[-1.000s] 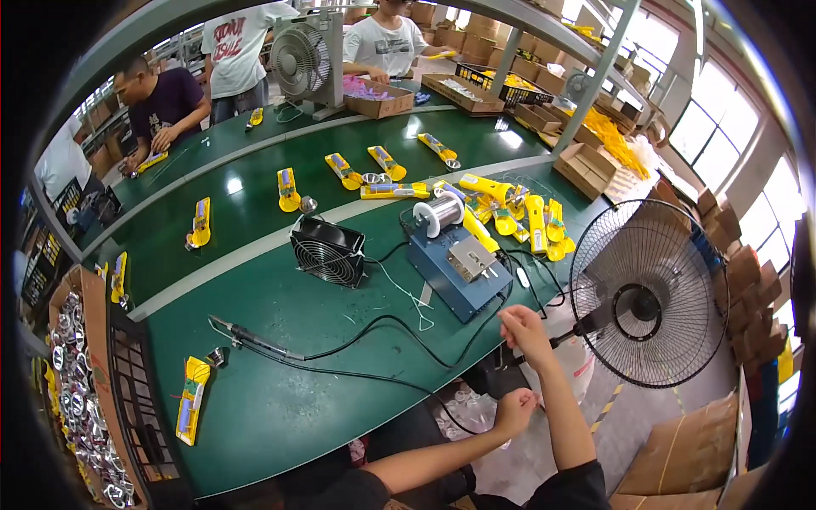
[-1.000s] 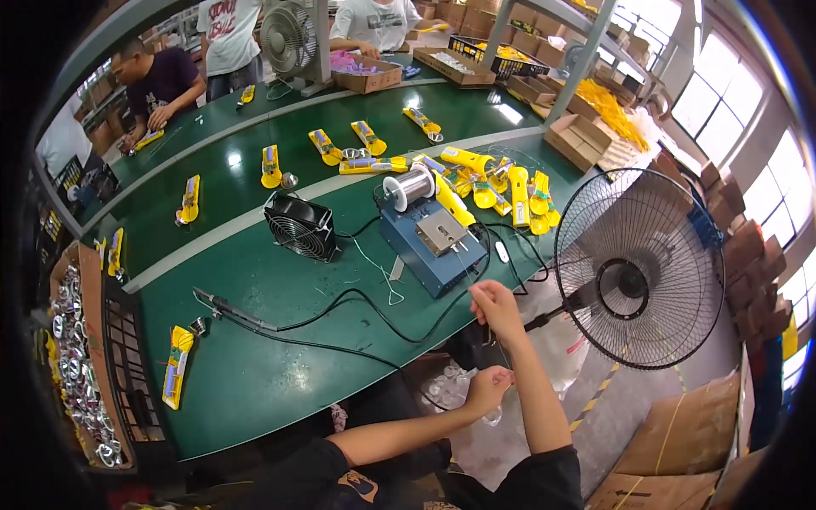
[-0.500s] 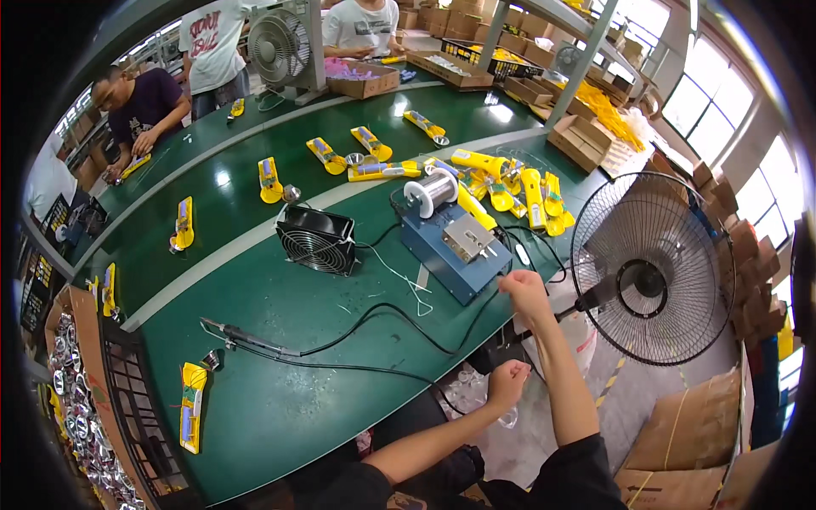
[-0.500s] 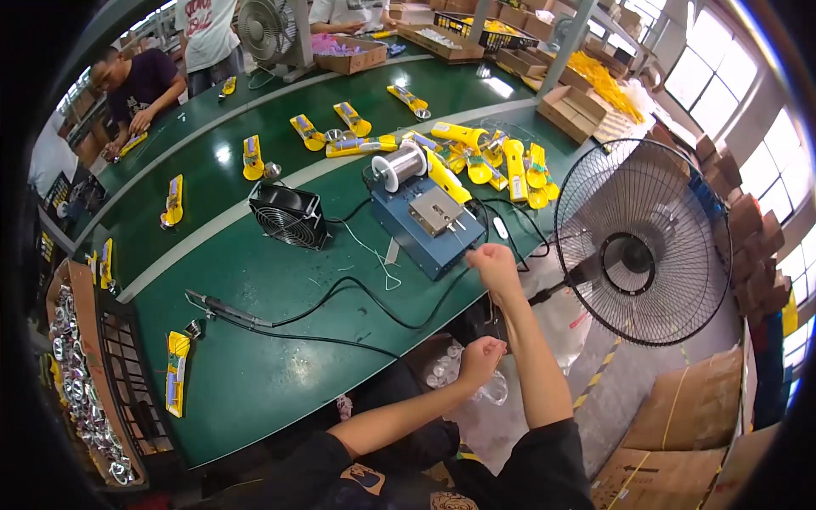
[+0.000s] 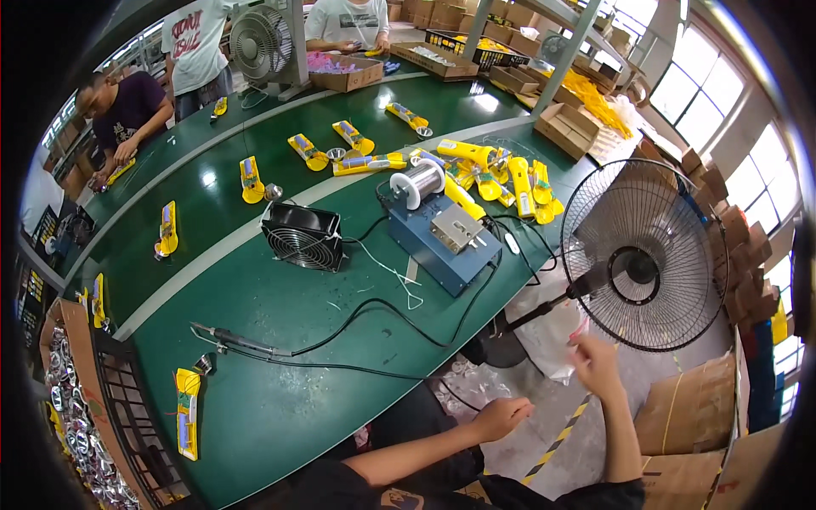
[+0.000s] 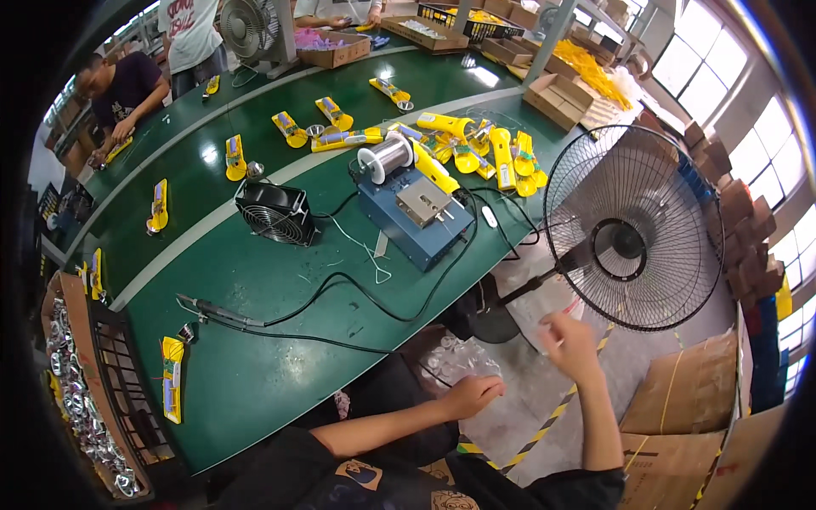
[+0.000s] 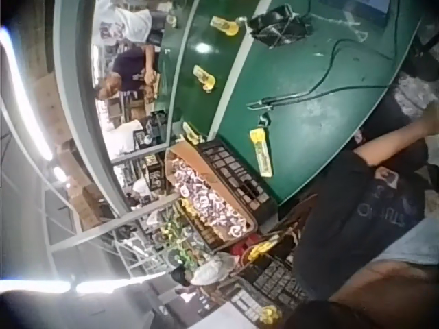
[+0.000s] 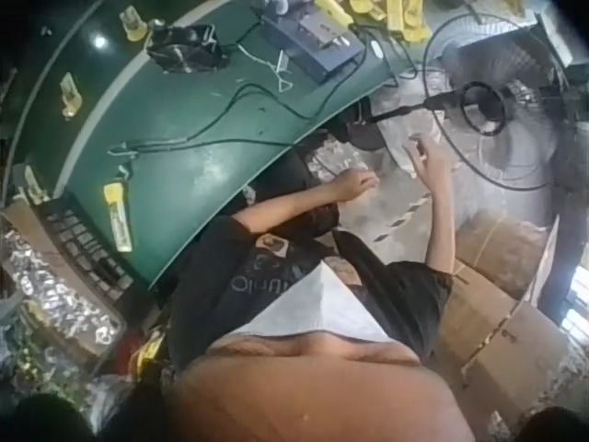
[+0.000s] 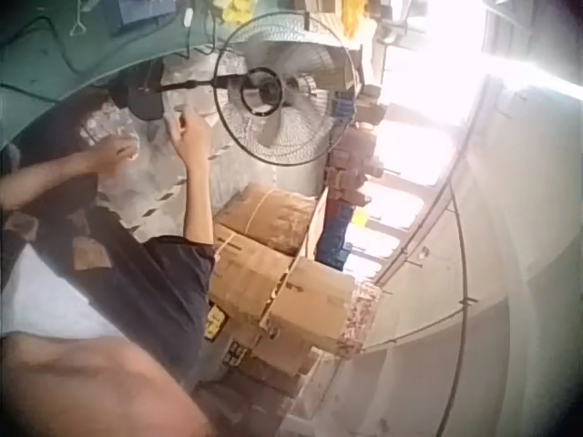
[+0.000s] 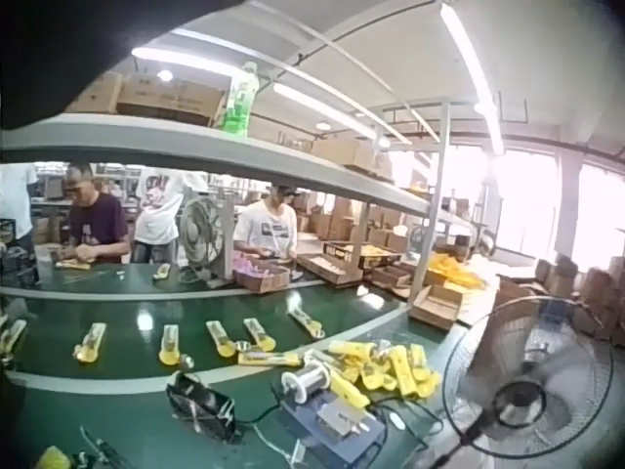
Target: The person assembles flashlights by taking flashlight components from a conveyor belt, soldering wires to the circuit boards using a soldering iron and solder wire, and placing the assembled units back onto the conveyor belt.
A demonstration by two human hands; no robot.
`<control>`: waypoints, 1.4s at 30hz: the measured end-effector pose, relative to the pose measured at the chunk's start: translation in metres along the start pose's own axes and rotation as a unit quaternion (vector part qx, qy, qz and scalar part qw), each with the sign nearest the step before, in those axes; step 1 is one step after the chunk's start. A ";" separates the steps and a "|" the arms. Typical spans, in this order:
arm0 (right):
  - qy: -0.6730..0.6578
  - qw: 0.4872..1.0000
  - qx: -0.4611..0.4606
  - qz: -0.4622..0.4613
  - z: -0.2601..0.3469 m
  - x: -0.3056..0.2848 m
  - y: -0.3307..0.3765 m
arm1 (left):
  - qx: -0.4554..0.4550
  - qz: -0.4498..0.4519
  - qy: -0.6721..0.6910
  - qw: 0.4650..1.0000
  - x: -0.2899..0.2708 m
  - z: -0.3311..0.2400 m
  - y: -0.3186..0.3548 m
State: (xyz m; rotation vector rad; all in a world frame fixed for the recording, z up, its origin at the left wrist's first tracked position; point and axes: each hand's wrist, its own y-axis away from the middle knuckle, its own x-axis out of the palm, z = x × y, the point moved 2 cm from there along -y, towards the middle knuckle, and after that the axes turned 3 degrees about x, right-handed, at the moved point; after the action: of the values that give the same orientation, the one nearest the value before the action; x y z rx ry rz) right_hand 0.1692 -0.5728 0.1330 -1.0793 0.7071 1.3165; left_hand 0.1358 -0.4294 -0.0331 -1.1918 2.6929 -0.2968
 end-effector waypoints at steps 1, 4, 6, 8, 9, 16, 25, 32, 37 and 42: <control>0.067 0.991 -0.108 0.051 0.007 0.003 0.011 | -0.001 0.031 -0.027 0.999 -0.004 0.002 0.007; 0.105 0.961 -0.150 0.207 0.016 0.006 0.045 | 0.037 0.054 -0.085 0.994 -0.012 0.005 0.028; 0.078 0.936 -0.092 0.330 0.014 0.001 0.061 | 0.076 0.044 -0.115 0.989 -0.015 0.004 0.039; -0.018 0.935 0.061 0.350 0.003 -0.016 0.080 | 0.097 0.091 -0.142 0.981 -0.015 0.001 0.050; -0.072 0.940 0.086 0.322 -0.006 -0.031 0.091 | 0.091 0.082 -0.152 0.981 -0.017 -0.001 0.054; 0.268 0.864 0.406 -0.131 -0.193 -0.237 0.276 | 0.127 0.077 -0.209 0.967 -0.042 -0.009 0.065; 0.196 0.828 0.479 -0.216 -0.280 -0.219 0.448 | 0.071 0.019 -0.167 0.983 -0.055 -0.009 0.059; -0.131 0.942 0.282 0.127 -0.059 -0.110 0.104 | 0.055 0.070 -0.135 0.987 -0.049 0.000 0.055; -0.277 0.933 0.188 -0.133 0.010 -0.114 -0.058 | 0.035 0.075 -0.143 0.986 -0.059 0.007 0.059; -0.368 0.885 0.118 -0.258 0.012 -0.106 -0.183 | -0.011 0.087 -0.139 0.986 -0.070 0.017 0.064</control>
State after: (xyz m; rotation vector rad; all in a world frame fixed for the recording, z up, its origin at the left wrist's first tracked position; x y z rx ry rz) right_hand 0.3275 -0.5893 0.2722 -0.4458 -0.0114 1.0182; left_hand 0.1413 -0.3371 -0.0599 -0.9171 2.5369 -0.0699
